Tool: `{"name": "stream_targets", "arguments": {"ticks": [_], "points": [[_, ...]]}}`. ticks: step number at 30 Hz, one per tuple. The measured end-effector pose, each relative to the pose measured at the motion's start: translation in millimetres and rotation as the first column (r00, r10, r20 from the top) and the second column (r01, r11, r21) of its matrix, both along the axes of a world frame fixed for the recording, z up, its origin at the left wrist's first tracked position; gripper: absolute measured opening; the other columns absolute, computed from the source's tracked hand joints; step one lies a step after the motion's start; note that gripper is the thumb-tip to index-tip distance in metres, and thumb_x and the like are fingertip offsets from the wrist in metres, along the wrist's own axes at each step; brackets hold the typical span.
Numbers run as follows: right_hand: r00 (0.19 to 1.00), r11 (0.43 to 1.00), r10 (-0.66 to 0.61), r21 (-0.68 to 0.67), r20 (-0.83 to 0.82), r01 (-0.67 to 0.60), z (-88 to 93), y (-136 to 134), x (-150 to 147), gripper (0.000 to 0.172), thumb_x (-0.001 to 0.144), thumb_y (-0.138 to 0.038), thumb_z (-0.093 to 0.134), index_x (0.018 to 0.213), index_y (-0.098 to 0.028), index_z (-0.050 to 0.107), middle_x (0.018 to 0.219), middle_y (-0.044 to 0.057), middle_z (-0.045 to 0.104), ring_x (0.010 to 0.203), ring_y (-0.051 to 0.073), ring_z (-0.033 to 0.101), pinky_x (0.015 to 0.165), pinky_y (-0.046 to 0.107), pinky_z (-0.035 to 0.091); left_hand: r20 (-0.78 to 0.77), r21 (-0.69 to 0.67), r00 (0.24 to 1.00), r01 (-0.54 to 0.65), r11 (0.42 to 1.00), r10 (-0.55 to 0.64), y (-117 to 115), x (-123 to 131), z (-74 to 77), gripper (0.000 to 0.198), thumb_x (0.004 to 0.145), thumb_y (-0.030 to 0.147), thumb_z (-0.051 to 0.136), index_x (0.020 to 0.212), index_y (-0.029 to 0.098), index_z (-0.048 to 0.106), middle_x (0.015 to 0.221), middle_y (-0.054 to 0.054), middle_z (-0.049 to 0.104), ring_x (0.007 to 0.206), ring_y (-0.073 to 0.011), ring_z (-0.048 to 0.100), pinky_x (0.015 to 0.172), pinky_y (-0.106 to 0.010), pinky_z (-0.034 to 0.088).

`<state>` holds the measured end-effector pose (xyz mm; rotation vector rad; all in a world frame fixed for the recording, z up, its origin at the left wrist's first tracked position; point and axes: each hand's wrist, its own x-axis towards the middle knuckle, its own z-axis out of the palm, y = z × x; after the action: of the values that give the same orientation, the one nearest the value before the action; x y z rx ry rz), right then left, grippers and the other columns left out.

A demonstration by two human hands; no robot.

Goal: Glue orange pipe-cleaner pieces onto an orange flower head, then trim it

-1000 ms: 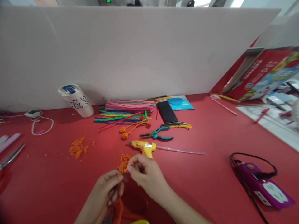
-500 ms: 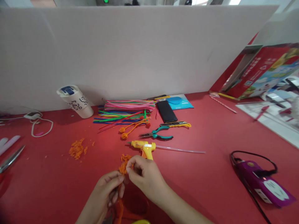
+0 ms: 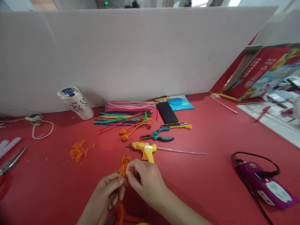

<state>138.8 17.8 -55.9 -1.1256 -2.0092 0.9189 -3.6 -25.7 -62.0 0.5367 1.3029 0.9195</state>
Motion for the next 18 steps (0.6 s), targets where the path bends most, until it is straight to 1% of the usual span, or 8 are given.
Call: {"name": "stream_targets", "arguments": {"ticks": [4,10,13,15,16,18], "points": [[1.0,0.998,0.005,0.064,0.007,-0.005,1.5,-2,1,0.008,0.079,-0.015,0.048,0.077,-0.02,0.054,0.054,-0.006,0.048,0.047,0.008,0.04,0.048,0.02,0.031,0.0,0.002,0.999,0.048,0.999,-0.048,1,-2,-2.6,0.022,0.067,0.035,0.061,0.057,0.017,0.052,0.039,0.004,0.052,0.03,-0.0035,0.029,0.033,-0.017,0.014],[1.0,0.993,0.031,0.113,-0.003,-0.031,3.5,-2,3,0.009,0.08,-0.015,0.049,0.073,-0.019,0.054,0.057,-0.005,0.052,0.049,0.008,0.042,0.05,0.02,0.031,-0.036,0.049,0.999,-0.005,0.999,0.007,-1,0,-2.5,0.023,0.069,0.033,0.06,0.055,0.017,0.051,0.038,0.005,0.051,0.031,-0.003,0.028,0.035,-0.017,0.013],[0.999,0.992,0.031,0.126,-0.012,-0.029,3.8,-3,3,0.01,0.08,-0.015,0.049,0.073,-0.019,0.055,0.058,-0.004,0.053,0.05,0.009,0.043,0.051,0.02,0.032,-0.042,0.058,0.999,0.03,0.998,-0.027,-2,-1,-3.4,0.022,0.07,0.033,0.061,0.057,0.016,0.055,0.039,0.004,0.052,0.032,-0.0034,0.029,0.035,-0.017,0.015],[0.999,0.994,0.014,0.109,-0.034,-0.011,5.6,-4,3,0.009,0.079,-0.016,0.05,0.075,-0.019,0.056,0.055,-0.005,0.051,0.048,0.008,0.043,0.049,0.019,0.032,-0.052,0.07,0.997,0.061,0.996,-0.057,-2,-2,-3.5,0.021,0.07,0.035,0.061,0.061,0.016,0.06,0.041,0.004,0.052,0.033,-0.0045,0.03,0.035,-0.017,0.017],[0.998,0.997,-0.005,0.083,-0.061,0.01,7.3,-5,4,0.008,0.079,-0.016,0.049,0.076,-0.019,0.056,0.053,-0.006,0.049,0.046,0.008,0.042,0.047,0.018,0.031,-0.077,0.091,0.996,0.06,0.994,-0.053,-3,-2,-2.7,0.02,0.07,0.036,0.061,0.063,0.016,0.062,0.041,0.004,0.05,0.033,-0.0053,0.031,0.035,-0.018,0.019],[0.99,0.998,-0.055,-0.006,-0.128,0.055,12.0,-6,5,0.008,0.078,-0.016,0.049,0.074,-0.02,0.055,0.049,-0.007,0.044,0.043,0.007,0.039,0.043,0.018,0.03,-0.177,0.185,0.984,0.017,0.983,0.017,-4,-1,1.0,0.019,0.069,0.035,0.063,0.062,0.018,0.065,0.042,0.004,0.046,0.036,-0.0078,0.035,0.037,-0.019,0.025]]}}
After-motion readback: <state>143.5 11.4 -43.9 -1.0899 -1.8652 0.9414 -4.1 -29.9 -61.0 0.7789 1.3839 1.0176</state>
